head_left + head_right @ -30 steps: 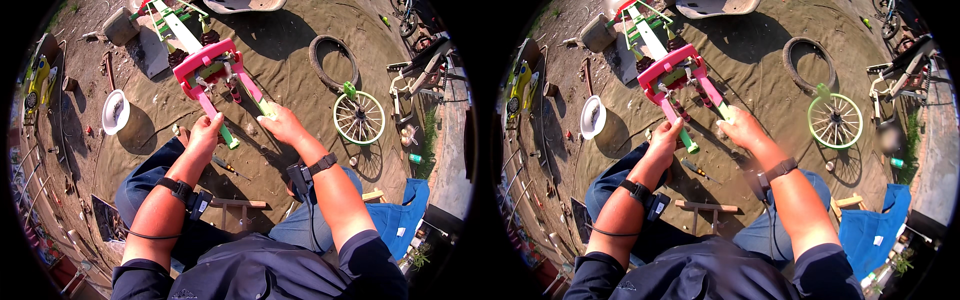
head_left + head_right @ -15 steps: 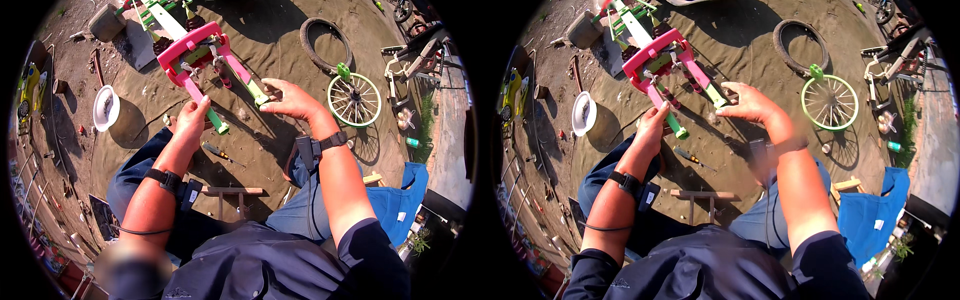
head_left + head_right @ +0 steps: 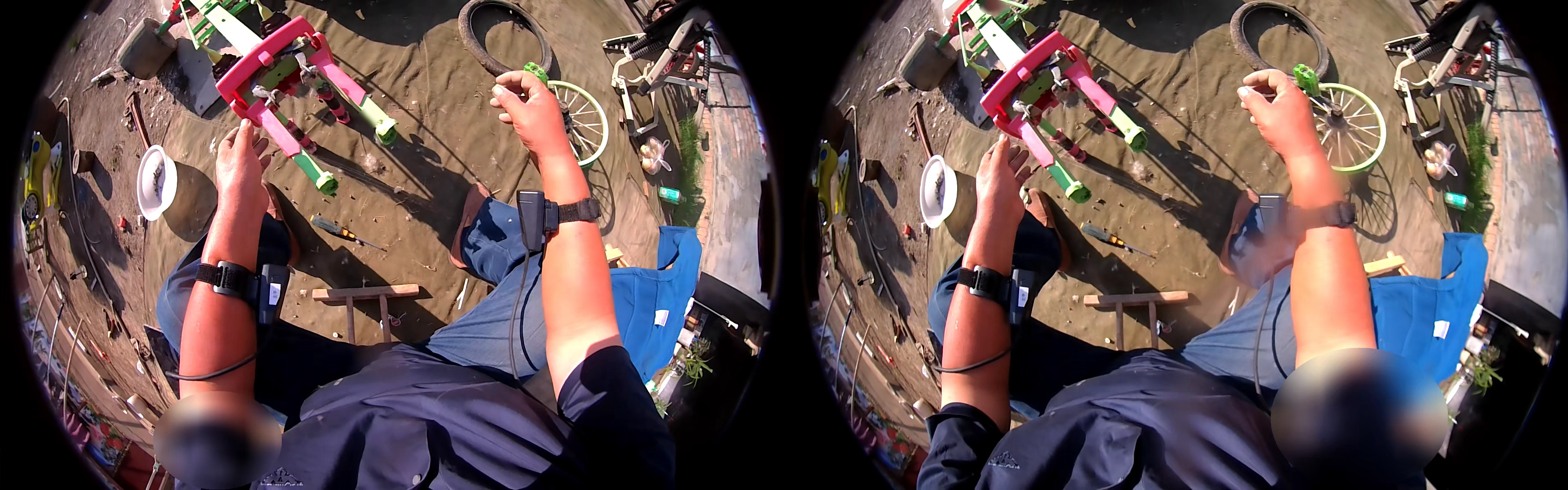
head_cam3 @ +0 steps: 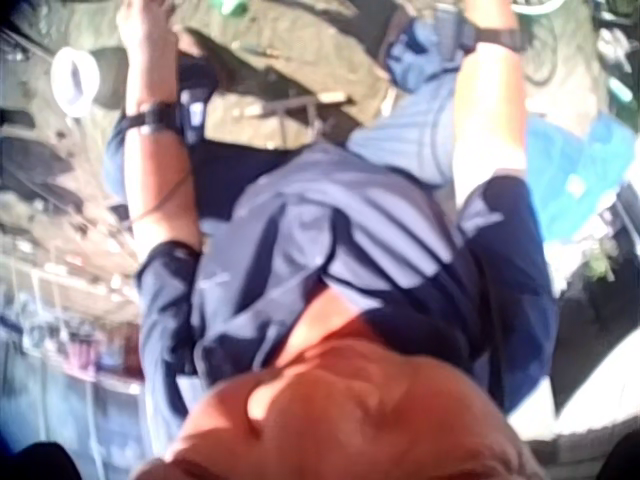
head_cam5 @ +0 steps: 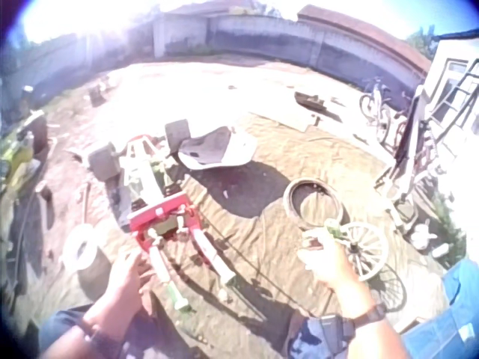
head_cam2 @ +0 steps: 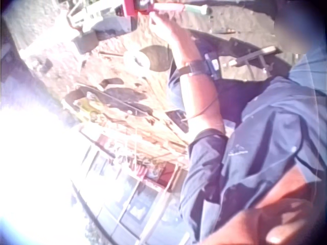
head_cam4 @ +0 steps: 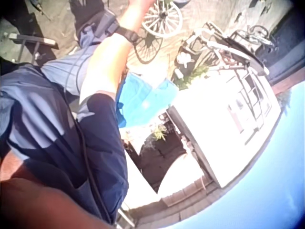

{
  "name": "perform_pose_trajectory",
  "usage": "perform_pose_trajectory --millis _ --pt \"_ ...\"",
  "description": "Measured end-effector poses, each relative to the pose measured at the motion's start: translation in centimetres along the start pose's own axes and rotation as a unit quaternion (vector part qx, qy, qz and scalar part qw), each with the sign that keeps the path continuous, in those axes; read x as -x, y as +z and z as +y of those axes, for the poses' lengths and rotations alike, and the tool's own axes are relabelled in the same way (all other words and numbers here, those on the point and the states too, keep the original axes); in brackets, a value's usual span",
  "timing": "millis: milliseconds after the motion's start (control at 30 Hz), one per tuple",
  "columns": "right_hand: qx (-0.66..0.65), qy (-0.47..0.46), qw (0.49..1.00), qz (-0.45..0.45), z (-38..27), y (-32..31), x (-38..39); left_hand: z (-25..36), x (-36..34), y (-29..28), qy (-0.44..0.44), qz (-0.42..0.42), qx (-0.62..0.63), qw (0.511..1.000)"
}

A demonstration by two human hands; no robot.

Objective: The person disassembles a bicycle wheel, removes the tire, and handles a small plastic component. They then stand up, pick up a plastic bag, and walk into a house.

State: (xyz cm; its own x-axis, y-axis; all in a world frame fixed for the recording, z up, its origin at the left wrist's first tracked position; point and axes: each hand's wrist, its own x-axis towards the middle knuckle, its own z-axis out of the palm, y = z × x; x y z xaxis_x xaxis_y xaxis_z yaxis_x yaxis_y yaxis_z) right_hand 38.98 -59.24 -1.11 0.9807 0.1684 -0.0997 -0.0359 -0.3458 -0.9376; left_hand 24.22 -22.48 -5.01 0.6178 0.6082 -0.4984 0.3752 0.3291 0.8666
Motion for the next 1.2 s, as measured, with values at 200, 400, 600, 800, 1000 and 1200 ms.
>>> perform_pose_trajectory --millis 200,400,600,800,1000,1200 --pt "0.100 0.004 0.994 -0.032 -0.1 -1.1 0.7 0.7 0.3 0.2 0.018 0.002 0.000 1.000" --pt "0.093 0.009 0.994 -0.052 -0.1 -1.1 1.0 1.4 0.5 -0.1 0.044 0.034 0.027 0.998" --pt "0.093 -0.010 0.992 -0.082 -0.4 -0.7 1.2 6.6 2.1 -3.2 0.133 0.060 0.173 0.974" --pt "0.085 -0.043 0.982 -0.165 -1.5 1.0 3.6 12.4 7.1 -14.4 0.212 -0.027 0.173 0.961" --pt "0.115 -0.070 0.959 -0.251 -5.7 4.0 8.5 5.8 12.9 -27.4 0.148 0.159 0.000 0.976" --pt "0.154 -0.139 0.945 -0.254 -6.3 9.9 10.0 -9.8 13.5 -30.7 -0.088 0.118 -0.187 0.971"
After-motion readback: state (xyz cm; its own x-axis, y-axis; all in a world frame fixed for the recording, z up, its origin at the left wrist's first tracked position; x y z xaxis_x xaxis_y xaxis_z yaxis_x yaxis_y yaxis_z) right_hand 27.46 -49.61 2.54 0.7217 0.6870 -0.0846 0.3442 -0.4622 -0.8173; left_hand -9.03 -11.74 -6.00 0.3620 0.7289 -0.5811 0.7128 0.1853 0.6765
